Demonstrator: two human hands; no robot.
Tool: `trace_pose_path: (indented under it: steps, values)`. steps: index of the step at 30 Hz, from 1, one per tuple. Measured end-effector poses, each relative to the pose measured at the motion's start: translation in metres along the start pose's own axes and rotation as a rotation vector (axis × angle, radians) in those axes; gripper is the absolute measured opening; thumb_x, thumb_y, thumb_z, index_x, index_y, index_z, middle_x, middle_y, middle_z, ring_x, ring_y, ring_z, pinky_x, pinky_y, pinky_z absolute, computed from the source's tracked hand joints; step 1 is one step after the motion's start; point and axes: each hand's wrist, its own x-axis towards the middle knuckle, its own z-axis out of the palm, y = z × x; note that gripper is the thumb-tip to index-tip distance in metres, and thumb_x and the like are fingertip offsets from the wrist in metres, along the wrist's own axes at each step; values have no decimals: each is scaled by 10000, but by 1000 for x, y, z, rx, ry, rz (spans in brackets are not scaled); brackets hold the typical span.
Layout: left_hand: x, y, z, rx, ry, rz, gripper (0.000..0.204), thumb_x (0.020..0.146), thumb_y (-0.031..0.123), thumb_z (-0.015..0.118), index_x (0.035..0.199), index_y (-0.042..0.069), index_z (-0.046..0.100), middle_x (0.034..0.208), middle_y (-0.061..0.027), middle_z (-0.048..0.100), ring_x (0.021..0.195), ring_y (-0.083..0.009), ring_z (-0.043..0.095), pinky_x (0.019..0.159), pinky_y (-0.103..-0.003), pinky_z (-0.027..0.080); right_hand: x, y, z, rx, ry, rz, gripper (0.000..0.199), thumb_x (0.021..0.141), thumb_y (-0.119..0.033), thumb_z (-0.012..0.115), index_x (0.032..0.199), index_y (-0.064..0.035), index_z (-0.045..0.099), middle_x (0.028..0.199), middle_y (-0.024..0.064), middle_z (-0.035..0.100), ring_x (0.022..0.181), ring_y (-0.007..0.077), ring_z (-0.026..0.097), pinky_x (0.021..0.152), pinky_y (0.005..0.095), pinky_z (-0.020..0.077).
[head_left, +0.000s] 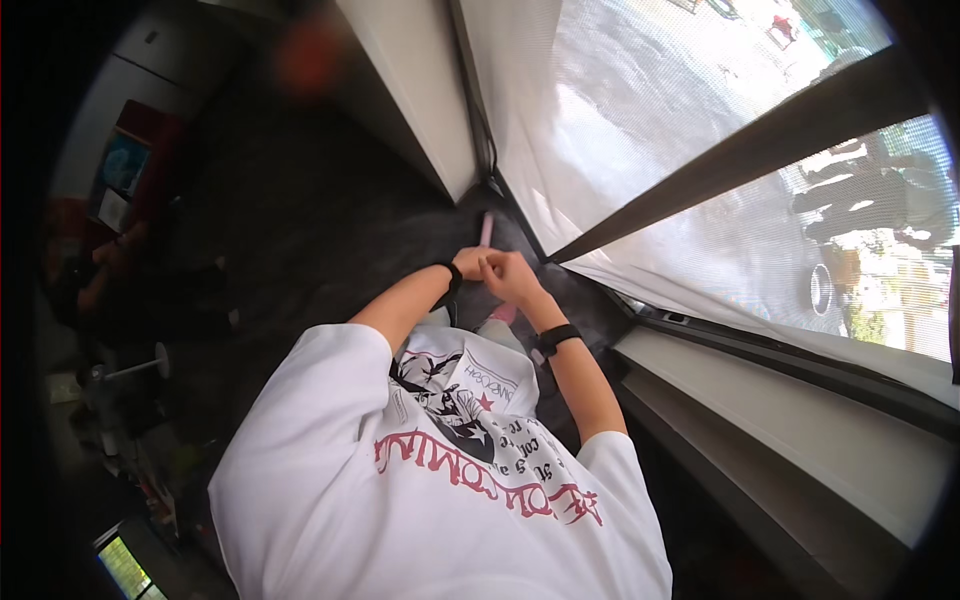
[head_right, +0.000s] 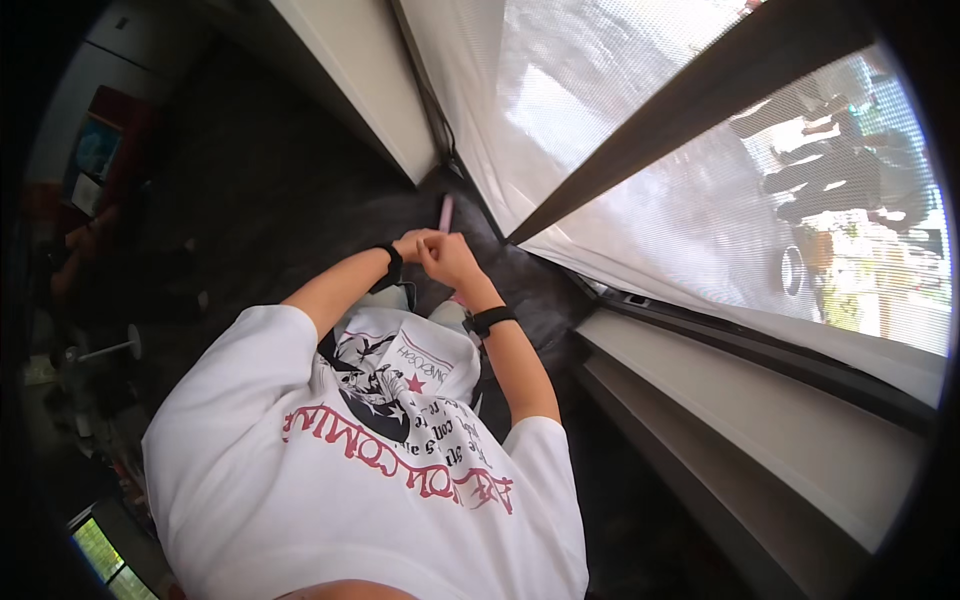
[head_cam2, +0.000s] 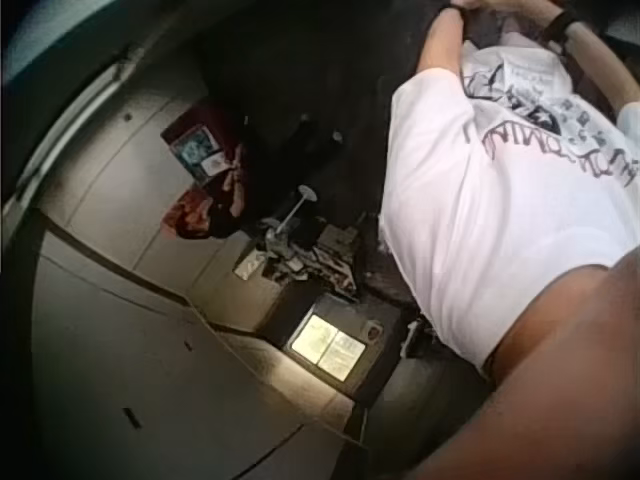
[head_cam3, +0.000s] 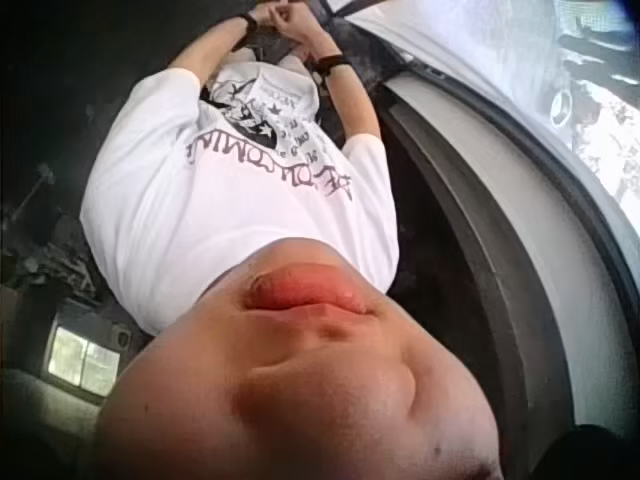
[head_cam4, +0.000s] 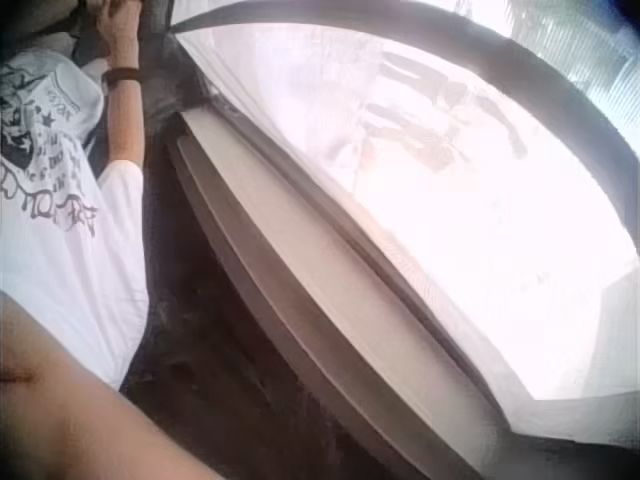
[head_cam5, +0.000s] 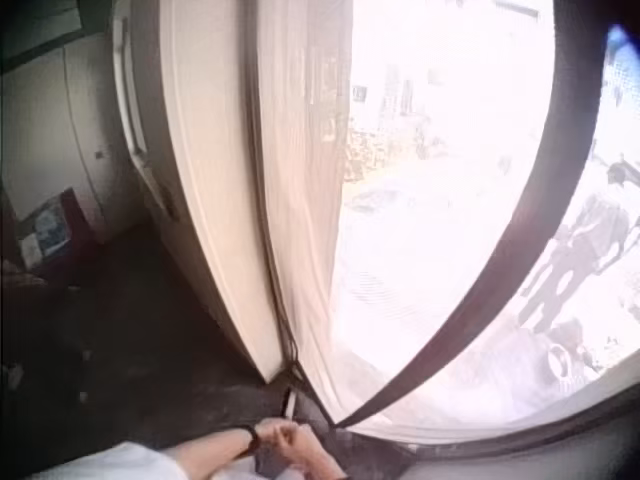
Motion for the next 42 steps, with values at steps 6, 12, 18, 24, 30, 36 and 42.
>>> trace_pose_path:
  steps: [6, 12, 18, 24, 30, 36, 42]
  values:
    - [11, -8, 23, -64, 366, -32, 261, 702, 334, 486, 837, 118, 540, 825, -96, 575, 815, -288, 525, 658, -362, 418, 33, 7, -11, -11, -19, 140, 263, 733, -195, 468, 657, 44, 547, 555, 154, 530, 522, 233, 521, 516, 307, 414]
    - [-15, 2, 0, 21, 82, 92, 273, 694, 392, 539, 752, 125, 538, 637, -71, 562, 653, -264, 550, 572, -354, 407, 12, -6, -10, 295, -39, 215, 327, 801, -132, 395, 524, 32, 454, 484, 57, 488, 458, 101, 468, 465, 228, 390]
    - [-20, 26, -38, 189, 36, 300, 308, 686, 436, 526, 755, 136, 519, 609, -85, 547, 609, -288, 537, 519, -380, 397, 8, -41, -38, 370, 61, 202, 281, 778, -113, 394, 557, 41, 475, 519, 74, 507, 478, 118, 495, 468, 223, 393]
    - [4, 81, -86, 653, -85, 305, 469, 592, 582, 536, 733, 135, 516, 582, -66, 548, 582, -262, 547, 509, -353, 411, 14, -31, -79, 548, 119, 140, 241, 712, -78, 373, 531, 32, 488, 491, 87, 502, 483, 152, 515, 481, 241, 403]
    - [2, 96, -115, 625, -127, 403, 578, 533, 587, 580, 845, 109, 487, 640, -102, 558, 612, -278, 547, 547, -358, 421, 23, -37, -87, 588, 227, 46, 217, 712, -79, 378, 524, 11, 441, 465, 92, 474, 414, 144, 465, 428, 237, 382]
    - [5, 85, -109, 225, -20, 384, 734, 579, 528, 602, 1098, 85, 330, 881, -173, 550, 818, -321, 525, 688, -378, 407, 7, -26, -79, 873, 642, -124, 306, 772, -170, 359, 495, -38, 370, 374, 69, 389, 290, 127, 366, 359, 250, 397]
    - [28, 68, -154, 133, 496, 103, 523, 757, 349, 489, 1148, 78, 269, 863, -196, 543, 786, -335, 530, 673, -398, 408, -1, -21, -105, 733, 1066, -182, 275, 762, -145, 338, 504, -55, 365, 372, 50, 359, 295, 111, 333, 362, 252, 392]
